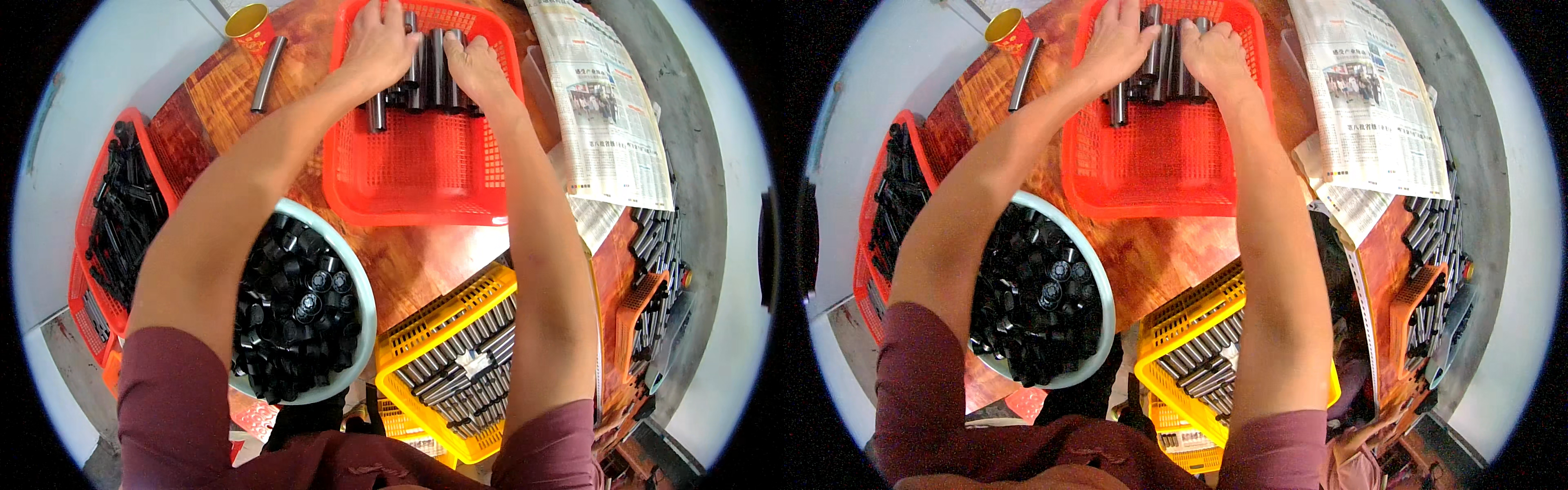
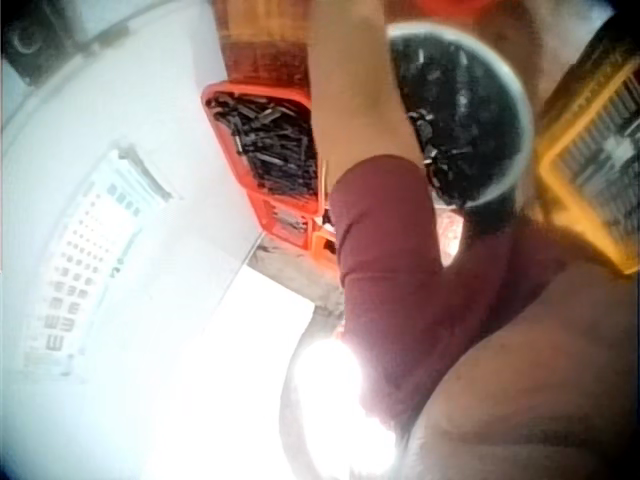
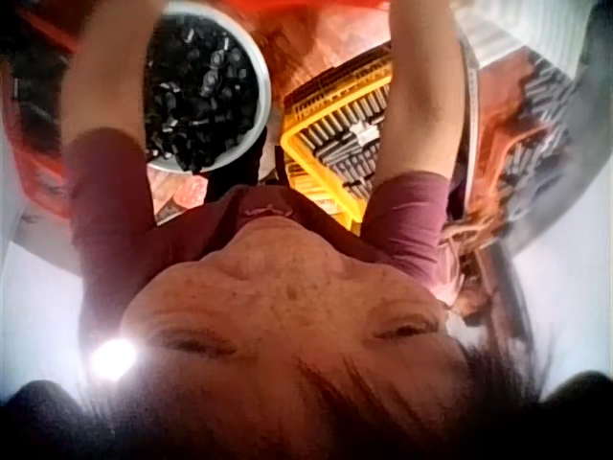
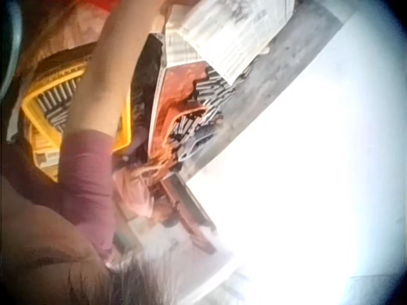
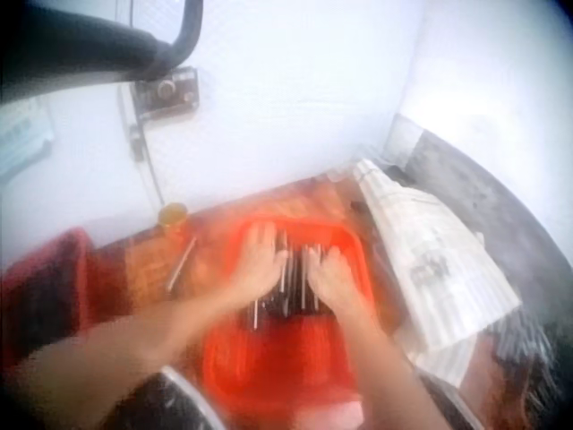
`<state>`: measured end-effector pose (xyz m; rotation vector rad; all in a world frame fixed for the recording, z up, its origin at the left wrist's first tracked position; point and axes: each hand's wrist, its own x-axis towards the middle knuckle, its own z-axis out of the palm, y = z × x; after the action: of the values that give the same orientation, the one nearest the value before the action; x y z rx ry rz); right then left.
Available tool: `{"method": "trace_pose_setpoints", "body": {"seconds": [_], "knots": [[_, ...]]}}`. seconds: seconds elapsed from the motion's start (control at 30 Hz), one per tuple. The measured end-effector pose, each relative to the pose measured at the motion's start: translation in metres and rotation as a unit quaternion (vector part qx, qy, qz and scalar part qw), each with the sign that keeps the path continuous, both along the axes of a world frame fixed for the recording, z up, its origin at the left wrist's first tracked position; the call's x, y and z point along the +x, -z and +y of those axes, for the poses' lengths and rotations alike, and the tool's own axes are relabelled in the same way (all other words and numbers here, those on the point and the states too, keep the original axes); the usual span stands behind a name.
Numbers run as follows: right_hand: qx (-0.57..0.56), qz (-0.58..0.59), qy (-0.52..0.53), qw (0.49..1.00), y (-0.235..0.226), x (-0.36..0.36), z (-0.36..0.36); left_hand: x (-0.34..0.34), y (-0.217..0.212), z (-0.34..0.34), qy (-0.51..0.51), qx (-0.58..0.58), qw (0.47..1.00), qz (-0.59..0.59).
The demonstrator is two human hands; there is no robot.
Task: The person repeatedly picks up bundles of metal rods from a yellow basket and places them into a red basket on the table. The person also handles newspapers and other small parts during the process.
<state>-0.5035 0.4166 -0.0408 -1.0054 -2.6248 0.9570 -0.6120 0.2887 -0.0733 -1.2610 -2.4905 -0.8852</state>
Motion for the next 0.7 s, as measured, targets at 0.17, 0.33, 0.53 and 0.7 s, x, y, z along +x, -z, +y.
{"method": "trace_pose_setpoints", "body": {"seconds": [0.17,0.33,0.53,0.7], "knots": [[0.115,0.126,-0.106,0.980,-0.030,0.083,-0.006,0.058,-0.055,-0.034,0.285,-0.167,0.908,0.258],[0.085,0.153,-0.067,0.982,-0.066,0.160,-0.046,0.043,-0.064,-0.041,0.356,-0.305,0.830,0.302],[0.028,0.174,-0.008,0.984,-0.102,0.258,-0.087,0.033,-0.082,-0.030,0.312,-0.278,0.859,0.297],[-0.045,0.162,0.085,0.982,-0.089,0.350,-0.131,0.051,-0.054,-0.027,0.408,-0.236,0.785,0.403]]}}
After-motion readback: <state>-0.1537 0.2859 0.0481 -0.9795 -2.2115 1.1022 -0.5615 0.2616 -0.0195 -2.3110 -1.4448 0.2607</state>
